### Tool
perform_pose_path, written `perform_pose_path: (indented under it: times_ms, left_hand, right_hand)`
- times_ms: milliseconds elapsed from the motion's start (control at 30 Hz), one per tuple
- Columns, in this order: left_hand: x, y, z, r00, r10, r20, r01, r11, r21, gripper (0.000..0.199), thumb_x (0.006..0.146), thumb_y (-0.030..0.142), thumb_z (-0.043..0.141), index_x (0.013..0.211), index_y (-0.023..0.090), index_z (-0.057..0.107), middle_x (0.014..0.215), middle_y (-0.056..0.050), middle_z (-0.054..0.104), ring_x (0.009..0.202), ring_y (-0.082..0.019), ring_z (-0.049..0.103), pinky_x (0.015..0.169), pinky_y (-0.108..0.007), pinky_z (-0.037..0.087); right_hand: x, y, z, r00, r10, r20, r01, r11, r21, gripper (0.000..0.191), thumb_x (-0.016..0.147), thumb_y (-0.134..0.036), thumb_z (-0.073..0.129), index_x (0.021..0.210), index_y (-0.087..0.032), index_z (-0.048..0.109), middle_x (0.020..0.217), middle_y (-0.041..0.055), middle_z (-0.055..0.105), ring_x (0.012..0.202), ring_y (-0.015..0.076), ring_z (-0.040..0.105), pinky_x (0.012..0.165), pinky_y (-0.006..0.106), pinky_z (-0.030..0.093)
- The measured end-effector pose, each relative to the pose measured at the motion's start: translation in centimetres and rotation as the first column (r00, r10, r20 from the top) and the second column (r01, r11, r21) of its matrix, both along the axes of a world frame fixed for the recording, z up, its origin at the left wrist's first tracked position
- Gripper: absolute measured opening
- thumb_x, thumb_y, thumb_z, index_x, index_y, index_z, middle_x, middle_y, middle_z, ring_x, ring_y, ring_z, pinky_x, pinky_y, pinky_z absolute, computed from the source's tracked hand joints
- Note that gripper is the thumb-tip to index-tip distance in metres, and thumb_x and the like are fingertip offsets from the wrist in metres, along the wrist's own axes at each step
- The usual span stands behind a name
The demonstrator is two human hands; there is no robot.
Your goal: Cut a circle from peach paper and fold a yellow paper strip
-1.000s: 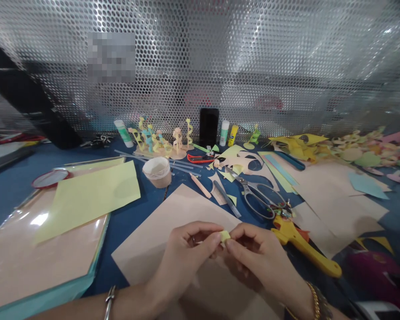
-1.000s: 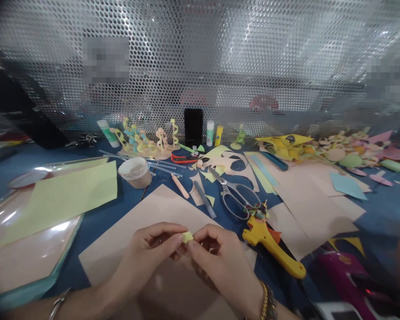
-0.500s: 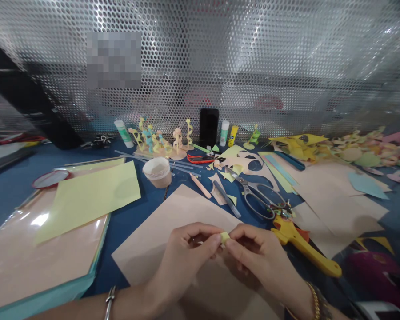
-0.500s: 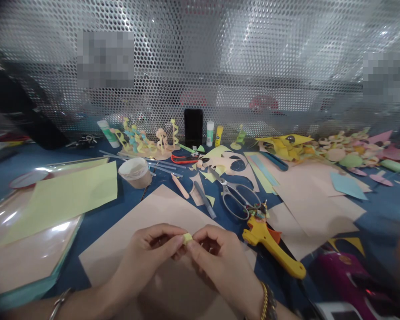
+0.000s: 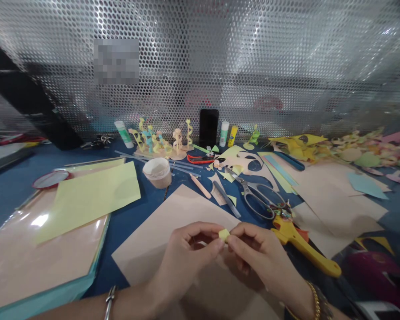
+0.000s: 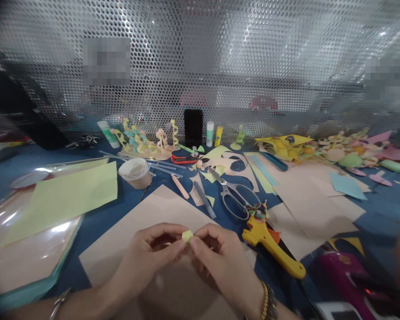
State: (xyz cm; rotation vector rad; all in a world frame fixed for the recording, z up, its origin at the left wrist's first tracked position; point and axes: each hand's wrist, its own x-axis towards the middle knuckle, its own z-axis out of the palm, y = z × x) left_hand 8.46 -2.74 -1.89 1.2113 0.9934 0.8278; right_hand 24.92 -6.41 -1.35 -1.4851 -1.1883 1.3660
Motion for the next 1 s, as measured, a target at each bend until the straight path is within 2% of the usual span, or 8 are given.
perform_pose_path:
  times_ms: [200,333,467,633,767,867,1000]
  left_hand:
    - [-0.06,0.05,-0.09,1.000,0.002,-0.011,-0.002,1.000,0.017,0.013,0.072,0.024,0.074,0.084,0.023,0.076,0.081,-0.002,0.075,0.074,-0.014,0.066,0.065,-0.019,0.051]
    - [-0.10,0.06,-0.23,1.000,-0.009,-0.008,0.009,1.000,0.012,0.013,0.073,0.027,0.073,0.086,0.023,0.076,0.084,-0.002,0.075,0.073,-0.014,0.066,0.064,-0.019,0.050]
    - [-0.15,0.04,-0.34,1.000,-0.018,-0.009,0.018,0.999,0.028,0.014,0.075,0.026,0.071,0.088,0.023,0.076,0.085,-0.002,0.075,0.073,-0.014,0.065,0.063,-0.019,0.050]
    - [0.01,0.03,-0.11,1.000,-0.025,0.000,0.025,0.999,0.044,0.021,0.074,0.024,0.071,0.094,0.023,0.075,0.080,-0.002,0.074,0.066,-0.012,0.063,0.060,-0.018,0.051]
    - [0.04,-0.05,0.00,0.999,-0.005,-0.034,0.007,0.998,0.064,0.021,0.072,0.024,0.073,0.093,0.023,0.075,0.079,-0.001,0.072,0.065,-0.011,0.062,0.060,-0.018,0.051]
    - [-0.10,-0.06,-0.03,0.999,-0.013,-0.043,0.017,0.996,0.087,0.020,0.075,0.024,0.070,0.095,0.024,0.075,0.084,-0.002,0.071,0.068,-0.012,0.062,0.061,-0.019,0.051]
    - [-0.27,-0.05,-0.05,0.997,-0.079,-0.016,0.080,0.991,0.108,0.021,0.080,0.025,0.067,0.099,0.030,0.074,0.089,-0.001,0.070,0.071,-0.011,0.061,0.063,-0.018,0.051]
  right_hand:
    - [0.04,0.01,-0.27,0.990,0.036,-0.135,-0.041,0.998,-0.037,0.042,0.078,-0.057,0.060,0.070,-0.016,0.056,0.045,-0.0044,0.051,0.037,0.0053,0.043,0.037,0.016,0.033]
    - [0.19,0.05,-0.21,0.983,0.024,-0.180,-0.022,1.000,0.011,0.040,0.081,-0.055,0.059,0.071,-0.016,0.058,0.047,-0.0040,0.051,0.038,0.0054,0.043,0.039,0.017,0.035]
    - [0.14,0.21,0.15,0.989,-0.017,-0.149,0.021,0.999,0.031,0.039,0.079,-0.054,0.062,0.072,-0.016,0.059,0.047,-0.0039,0.052,0.037,0.0057,0.044,0.038,0.016,0.035]
    - [-0.06,0.19,0.15,0.995,-0.021,-0.102,0.022,1.000,0.008,0.042,0.075,-0.057,0.064,0.073,-0.016,0.059,0.046,-0.0044,0.051,0.038,0.0057,0.044,0.038,0.016,0.036]
    - [0.04,-0.01,-0.08,0.997,0.003,-0.072,-0.003,1.000,0.002,0.039,0.078,-0.055,0.062,0.076,-0.016,0.060,0.048,-0.0041,0.053,0.040,0.0058,0.046,0.039,0.016,0.036]
    - [0.12,-0.04,0.11,0.999,0.009,-0.044,-0.007,1.000,0.030,0.036,0.080,-0.051,0.060,0.079,-0.016,0.061,0.050,-0.0037,0.054,0.042,0.0065,0.049,0.041,0.016,0.038]
    - [0.16,0.01,0.34,0.998,-0.054,0.021,0.051,0.992,0.115,0.028,0.080,-0.044,0.063,0.083,-0.017,0.064,0.054,-0.0036,0.055,0.045,0.0072,0.049,0.044,0.017,0.041]
